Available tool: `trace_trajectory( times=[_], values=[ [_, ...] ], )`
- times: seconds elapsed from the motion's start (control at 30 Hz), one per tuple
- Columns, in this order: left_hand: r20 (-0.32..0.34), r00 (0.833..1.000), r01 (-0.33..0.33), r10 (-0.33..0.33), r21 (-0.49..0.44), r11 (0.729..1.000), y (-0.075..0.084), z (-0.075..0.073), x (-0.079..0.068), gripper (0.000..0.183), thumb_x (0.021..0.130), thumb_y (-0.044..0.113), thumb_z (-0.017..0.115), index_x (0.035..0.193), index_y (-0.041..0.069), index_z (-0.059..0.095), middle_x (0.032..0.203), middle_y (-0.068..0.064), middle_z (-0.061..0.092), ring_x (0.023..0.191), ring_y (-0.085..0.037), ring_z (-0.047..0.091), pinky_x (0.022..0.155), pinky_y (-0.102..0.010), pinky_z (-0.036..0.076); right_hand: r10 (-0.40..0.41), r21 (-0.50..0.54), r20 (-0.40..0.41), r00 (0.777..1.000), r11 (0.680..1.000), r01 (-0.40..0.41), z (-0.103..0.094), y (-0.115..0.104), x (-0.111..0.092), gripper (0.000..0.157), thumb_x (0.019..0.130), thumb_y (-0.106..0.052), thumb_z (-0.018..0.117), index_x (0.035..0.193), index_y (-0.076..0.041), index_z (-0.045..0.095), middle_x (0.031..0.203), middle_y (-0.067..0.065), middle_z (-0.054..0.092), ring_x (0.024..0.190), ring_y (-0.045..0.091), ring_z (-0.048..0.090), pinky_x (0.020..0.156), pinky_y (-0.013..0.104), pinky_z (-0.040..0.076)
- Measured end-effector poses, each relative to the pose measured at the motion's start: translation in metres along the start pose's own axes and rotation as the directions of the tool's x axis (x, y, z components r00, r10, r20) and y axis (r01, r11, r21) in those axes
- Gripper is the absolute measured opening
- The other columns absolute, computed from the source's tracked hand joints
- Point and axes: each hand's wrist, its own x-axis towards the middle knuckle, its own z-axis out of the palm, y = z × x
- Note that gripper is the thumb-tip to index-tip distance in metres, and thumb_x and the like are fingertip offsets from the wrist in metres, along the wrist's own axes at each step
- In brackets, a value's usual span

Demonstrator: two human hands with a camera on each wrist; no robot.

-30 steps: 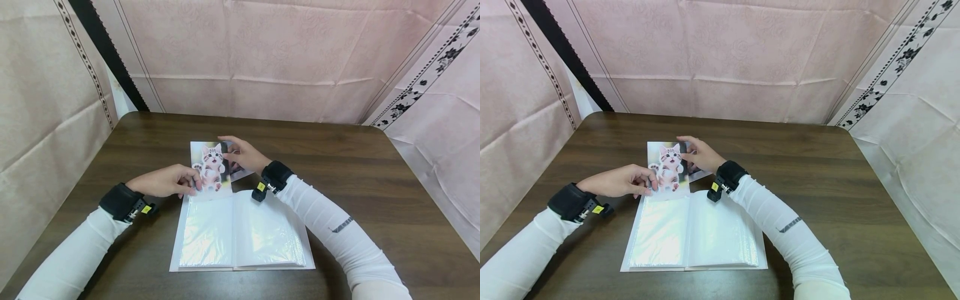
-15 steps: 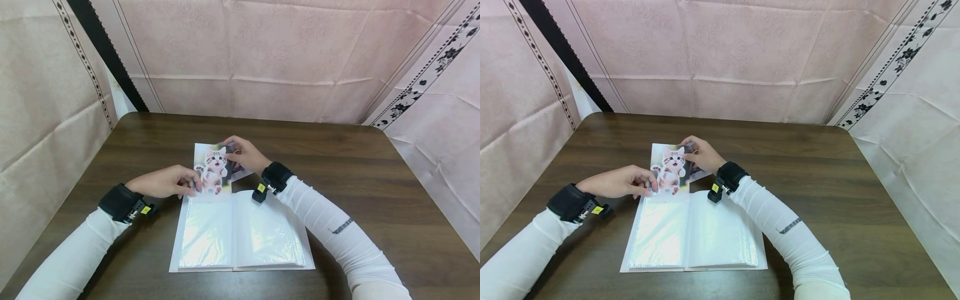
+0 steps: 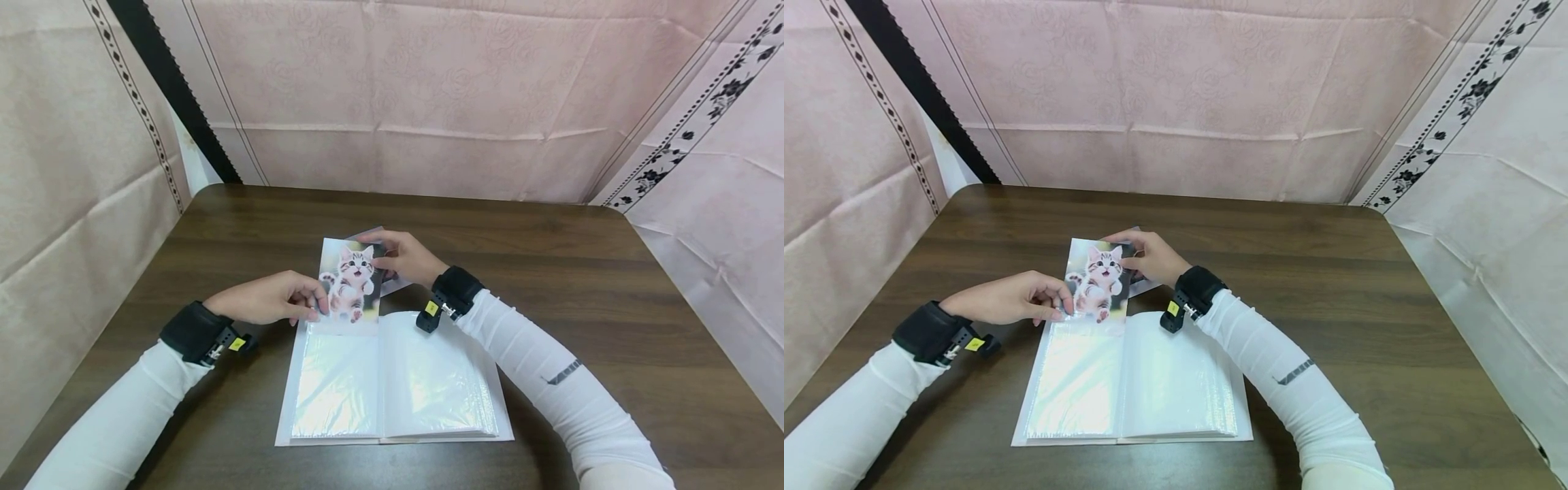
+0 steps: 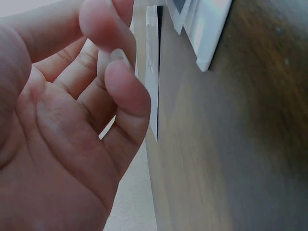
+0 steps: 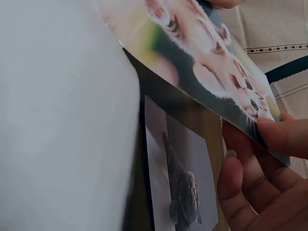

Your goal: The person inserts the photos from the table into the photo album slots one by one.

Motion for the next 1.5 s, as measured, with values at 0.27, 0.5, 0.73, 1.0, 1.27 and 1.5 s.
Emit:
trace_trajectory(
  times=[0.27,0.5,0.73,1.0,1.27,1.5],
  values=[
    [-0.004,1.0,0.004,-0.004,-0.005,1.0,0.0012,0.0001,-0.0014,0.016,0.09,0.025,0.065,0.106,0.02,0.064,0.086,-0.003,0.06,0.066,-0.018,0.057,0.061,-0.035,0.051,0.014,0.038,0.043,0.999,0.999,-0.016,-0.0009,-0.0006,-0.0024,0.046,0.09,-0.005,0.062,0.134,-0.017,0.057,0.108,0.012,0.064,0.087,0.024,0.059,0.075,0.04,0.053],
    [-0.006,1.0,-0.001,0.001,-0.004,1.0,0.0024,0.0001,-0.0006,0.016,0.09,0.023,0.065,0.106,0.019,0.064,0.086,-0.002,0.06,0.066,-0.018,0.057,0.06,-0.034,0.051,0.0,0.035,0.06,0.998,0.999,-0.002,-0.0007,0.0012,-0.0036,0.046,0.09,-0.005,0.063,0.134,-0.014,0.057,0.105,0.012,0.064,0.086,0.025,0.059,0.074,0.039,0.054],
    [-0.011,1.0,-0.005,0.005,-0.006,1.0,0.0025,0.0001,-0.0004,0.016,0.09,0.023,0.065,0.106,0.019,0.064,0.086,-0.002,0.061,0.066,-0.018,0.057,0.061,-0.035,0.051,0.006,0.031,0.076,0.997,0.999,-0.008,-0.0005,-0.0012,-0.0054,0.046,0.089,-0.005,0.063,0.134,-0.013,0.057,0.094,0.013,0.062,0.083,0.026,0.058,0.073,0.038,0.053],
    [-0.017,1.0,-0.016,0.016,-0.01,1.0,0.0003,0.0007,-0.0005,0.018,0.09,0.026,0.065,0.105,0.017,0.064,0.086,-0.003,0.061,0.066,-0.018,0.056,0.06,-0.035,0.051,0.049,0.031,0.104,0.993,0.998,-0.052,0.0011,-0.0032,-0.008,0.044,0.089,-0.007,0.064,0.133,-0.015,0.058,0.092,0.017,0.061,0.084,0.026,0.058,0.074,0.038,0.053],
    [-0.012,1.0,-0.01,0.009,-0.016,1.0,-0.0008,0.0012,0.0,0.015,0.09,0.023,0.065,0.105,0.02,0.064,0.089,-0.003,0.061,0.067,-0.018,0.057,0.062,-0.035,0.052,0.068,0.017,0.146,0.987,0.997,-0.071,0.0015,-0.0043,-0.0086,0.041,0.089,-0.006,0.064,0.13,-0.013,0.06,0.1,0.012,0.067,0.085,0.025,0.06,0.076,0.04,0.053],
    [-0.022,1.0,-0.02,0.02,-0.011,1.0,-0.0011,0.0014,0.0,0.016,0.09,0.024,0.066,0.104,0.019,0.064,0.09,-0.003,0.061,0.067,-0.019,0.057,0.062,-0.034,0.052,0.057,-0.013,0.16,0.986,0.998,-0.056,0.0016,-0.0032,-0.0079,0.037,0.09,-0.007,0.062,0.127,-0.012,0.061,0.099,0.011,0.067,0.08,0.026,0.058,0.075,0.043,0.053]
  ],
)
